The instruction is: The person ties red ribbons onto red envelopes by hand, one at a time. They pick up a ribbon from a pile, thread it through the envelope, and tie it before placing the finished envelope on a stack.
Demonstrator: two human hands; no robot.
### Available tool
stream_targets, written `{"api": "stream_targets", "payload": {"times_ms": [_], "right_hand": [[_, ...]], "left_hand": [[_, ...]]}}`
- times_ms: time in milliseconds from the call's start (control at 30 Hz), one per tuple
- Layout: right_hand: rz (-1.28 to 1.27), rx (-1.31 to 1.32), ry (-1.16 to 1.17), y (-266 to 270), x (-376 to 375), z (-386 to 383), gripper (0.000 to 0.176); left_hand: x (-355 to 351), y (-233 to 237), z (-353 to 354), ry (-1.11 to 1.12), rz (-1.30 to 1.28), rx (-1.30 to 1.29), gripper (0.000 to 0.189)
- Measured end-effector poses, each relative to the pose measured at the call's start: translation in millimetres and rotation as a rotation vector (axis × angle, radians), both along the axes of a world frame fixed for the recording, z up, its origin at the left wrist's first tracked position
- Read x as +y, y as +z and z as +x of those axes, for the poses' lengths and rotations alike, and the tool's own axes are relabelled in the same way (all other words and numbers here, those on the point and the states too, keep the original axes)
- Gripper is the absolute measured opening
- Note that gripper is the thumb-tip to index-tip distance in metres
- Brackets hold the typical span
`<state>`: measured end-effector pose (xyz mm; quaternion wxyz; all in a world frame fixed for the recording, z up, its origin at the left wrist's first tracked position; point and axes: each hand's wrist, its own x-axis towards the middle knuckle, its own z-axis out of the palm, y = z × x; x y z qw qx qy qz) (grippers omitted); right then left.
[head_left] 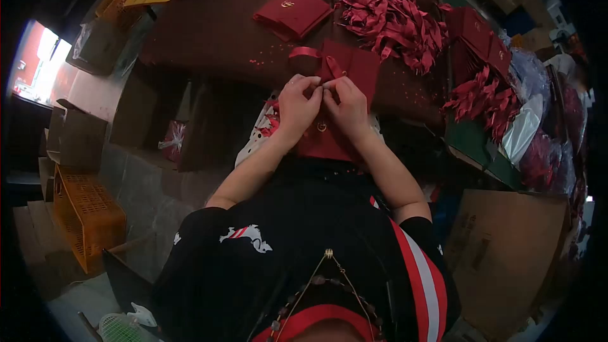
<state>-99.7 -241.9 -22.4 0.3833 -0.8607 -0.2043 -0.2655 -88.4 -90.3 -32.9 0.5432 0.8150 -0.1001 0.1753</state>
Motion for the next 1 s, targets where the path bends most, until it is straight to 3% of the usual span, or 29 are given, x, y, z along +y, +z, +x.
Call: {"api": "stream_targets", "payload": {"times_ms": [433, 733, 833, 933, 967, 1000], "right_hand": [[-0.156, -0.078, -0.018, -6, 2, -1, 0.015], [-0.035, 0.057, -0.019, -10, -3, 3, 0.017], [0.020, 0.190, -0.077, 9, -4, 1, 0.022], [-0.092, 0.107, -0.134, 17, -10, 2, 0.027], [-0.131, 0.082, -0.142, 18, -13, 3, 0.027], [-0.113, 0.088, -0.152, 19, -15, 3, 0.026]], "left_hand": [[-4, 5, -5, -0.010, 0.060, -0.004, 0.022], [-9, 3, -14, -0.023, 0.187, -0.116, 0.020], [-1, -3, -3, -0.166, 0.005, 0.151, 0.026], [5, -6, 9, -0.252, -0.001, 0.165, 0.027], [6, -7, 10, -0.187, 0.179, 0.022, 0.028], [6, -3, 11, -0.185, 0.180, 0.020, 0.028]]}}
